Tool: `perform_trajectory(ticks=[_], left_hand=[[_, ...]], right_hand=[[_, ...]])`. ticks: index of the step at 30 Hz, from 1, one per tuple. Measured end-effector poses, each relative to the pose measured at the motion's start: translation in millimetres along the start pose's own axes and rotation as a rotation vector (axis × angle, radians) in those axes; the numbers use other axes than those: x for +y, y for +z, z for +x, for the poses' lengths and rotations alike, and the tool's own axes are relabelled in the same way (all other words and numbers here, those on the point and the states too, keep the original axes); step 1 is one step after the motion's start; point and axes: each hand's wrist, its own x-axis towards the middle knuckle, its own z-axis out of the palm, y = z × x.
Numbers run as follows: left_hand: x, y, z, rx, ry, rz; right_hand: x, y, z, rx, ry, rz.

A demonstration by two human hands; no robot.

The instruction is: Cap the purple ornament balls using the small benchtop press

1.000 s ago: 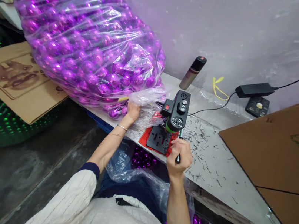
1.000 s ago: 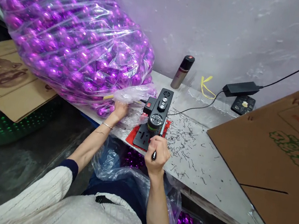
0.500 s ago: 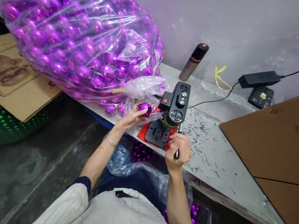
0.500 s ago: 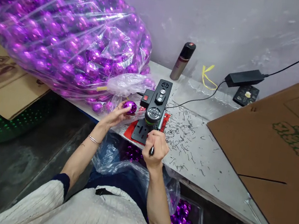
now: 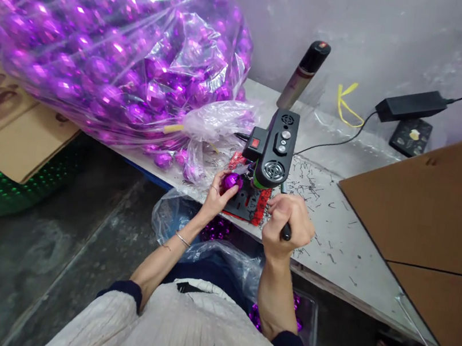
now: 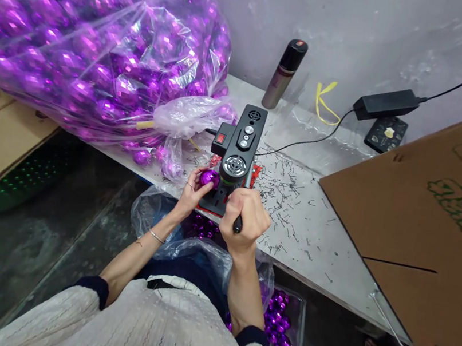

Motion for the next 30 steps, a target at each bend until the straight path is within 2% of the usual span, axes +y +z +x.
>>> perform_trajectory(ticks=[5, 14, 18, 22, 30], left_hand=[[-22.9, 1.9, -4.0, -0.051, 0.194, 0.318], [-24.8, -2.5, -3.3, -0.172, 0.313, 0.671], [-27.2, -1.6, 4.7, -0.209, 0.342, 0.646], [-25.9, -2.4, 10.3, -0.255, 0.291, 0.550], [-24.0, -3.4, 8.1, -0.251, 0.233, 0.467]], right_hand=[[1.1, -1.5, -6.6, -0.030, -0.020, -0.012], [-2.2, -2.7, -7.1, -0.038, -0.057, -0.045], [-2.6, -3.2, -7.6, -0.051, -0.054, -0.086], [-1.3, -2.5, -12.2, -0.041, -0.061, -0.083], [21.7, 15.5, -51.8, 0.053, -0.093, -0.045]])
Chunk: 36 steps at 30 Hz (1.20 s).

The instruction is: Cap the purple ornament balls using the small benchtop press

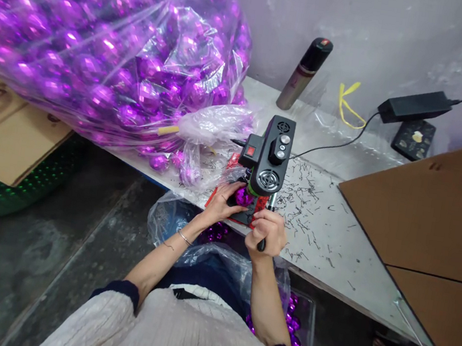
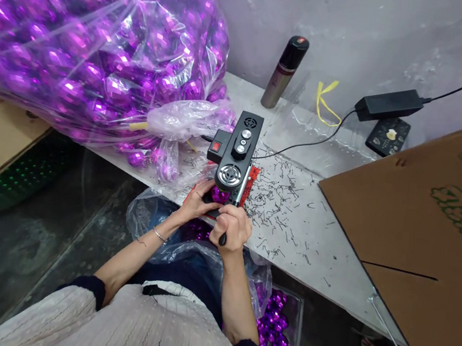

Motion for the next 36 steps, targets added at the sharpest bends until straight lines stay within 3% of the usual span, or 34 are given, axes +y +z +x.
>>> perform_trajectory(ticks=[9, 14, 16, 21, 25, 29, 31, 33, 36], left_hand=[[0.3, -1.0, -0.3, -0.011, 0.022, 0.010], [-2.1, 2.1, -0.7, -0.006, 0.027, 0.022], [-2.8, 3.9, 0.2, -0.004, 0.031, 0.023], [-1.4, 4.4, -3.0, 0.014, 0.067, 0.056], [-0.9, -7.7, -39.3, 0.053, 0.232, 0.158], [-0.2, -24.9, -92.0, -0.068, 0.372, 0.339], [3.5, -28.5, -99.9, -0.106, 0.347, 0.370], [8.5, -28.4, -83.4, -0.043, 0.265, 0.330], [13.3, -27.7, -16.0, 0.222, 0.118, 0.186]], right_hand=[[6.3, 12.4, -17.0, 0.071, 0.013, -0.006], [9.7, 14.4, -17.5, 0.059, -0.071, -0.010], [7.3, 13.2, -12.2, 0.079, -0.066, 0.000], [-8.9, 0.4, 22.9, 0.097, 0.113, 0.046], [-17.0, -7.9, 41.2, 0.032, 0.157, 0.065], [-14.9, -7.7, 28.2, 0.010, 0.135, 0.063], [-12.8, -7.0, 19.5, -0.002, 0.136, 0.062], [-11.4, -7.0, 14.4, -0.009, 0.138, 0.064], [-10.4, -7.8, 13.1, -0.010, 0.132, 0.064]])
